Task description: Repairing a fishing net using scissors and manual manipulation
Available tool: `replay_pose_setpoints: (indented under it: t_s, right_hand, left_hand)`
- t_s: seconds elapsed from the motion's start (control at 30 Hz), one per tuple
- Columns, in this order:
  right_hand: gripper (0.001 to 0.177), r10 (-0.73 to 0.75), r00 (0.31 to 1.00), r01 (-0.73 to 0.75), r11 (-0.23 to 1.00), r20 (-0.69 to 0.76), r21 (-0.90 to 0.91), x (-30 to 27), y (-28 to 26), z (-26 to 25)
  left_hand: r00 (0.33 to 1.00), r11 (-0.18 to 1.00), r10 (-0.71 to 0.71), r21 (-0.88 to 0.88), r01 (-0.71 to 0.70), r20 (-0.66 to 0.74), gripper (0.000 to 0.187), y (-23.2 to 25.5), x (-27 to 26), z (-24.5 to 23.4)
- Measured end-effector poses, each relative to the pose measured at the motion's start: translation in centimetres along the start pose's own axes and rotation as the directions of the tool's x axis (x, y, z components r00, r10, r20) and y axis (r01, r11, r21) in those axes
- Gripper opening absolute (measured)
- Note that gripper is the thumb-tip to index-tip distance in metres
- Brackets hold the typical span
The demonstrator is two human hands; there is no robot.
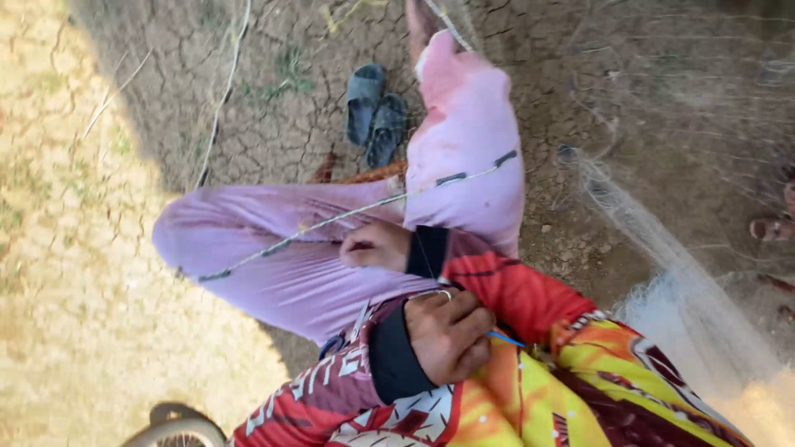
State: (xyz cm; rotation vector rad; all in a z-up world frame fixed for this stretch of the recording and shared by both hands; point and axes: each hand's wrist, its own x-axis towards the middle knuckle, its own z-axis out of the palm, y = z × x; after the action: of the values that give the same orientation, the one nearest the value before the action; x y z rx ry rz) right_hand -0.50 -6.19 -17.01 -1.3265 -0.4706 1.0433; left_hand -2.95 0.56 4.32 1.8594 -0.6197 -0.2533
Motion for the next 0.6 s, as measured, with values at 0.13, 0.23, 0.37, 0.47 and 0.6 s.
replay_pose_setpoints:
  t_s: [0.13,0.23,0.37,0.47,0.6]
  right_hand:
    - [0.011,0.061,0.967,-0.027,0.99,-0.246,0.139,-6.1,-5.0,-0.1]
    - [0.016,0.011,0.859,0.029,0.997,-0.513,0.071,-6.4,-6.7,-0.6]
    - [0.023,-0.302,0.695,0.25,0.952,-0.653,-0.175,-4.9,-8.6,-1.4]
    - [0.044,-0.279,0.709,0.331,0.943,-0.647,-0.045,-3.9,-9.1,-1.7]
    - [0.044,-0.111,0.761,0.322,0.92,-0.639,0.222,-3.4,-8.5,-1.5]
  left_hand:
    - [0.996,0.998,-0.039,-0.045,0.035,-0.079,0.02,0.5,-0.8,-1.1]
    - [0.996,0.999,-0.033,-0.043,0.03,-0.088,0.017,0.6,-0.8,-1.3]
    - [0.998,0.999,-0.012,-0.035,0.01,-0.064,0.016,1.7,-0.1,-1.8]
    - [0.995,0.998,0.02,-0.05,-0.025,-0.093,0.013,2.2,0.2,-1.9]
    - [0.995,0.998,0.038,-0.045,-0.042,-0.088,0.01,2.4,0.7,-2.4]
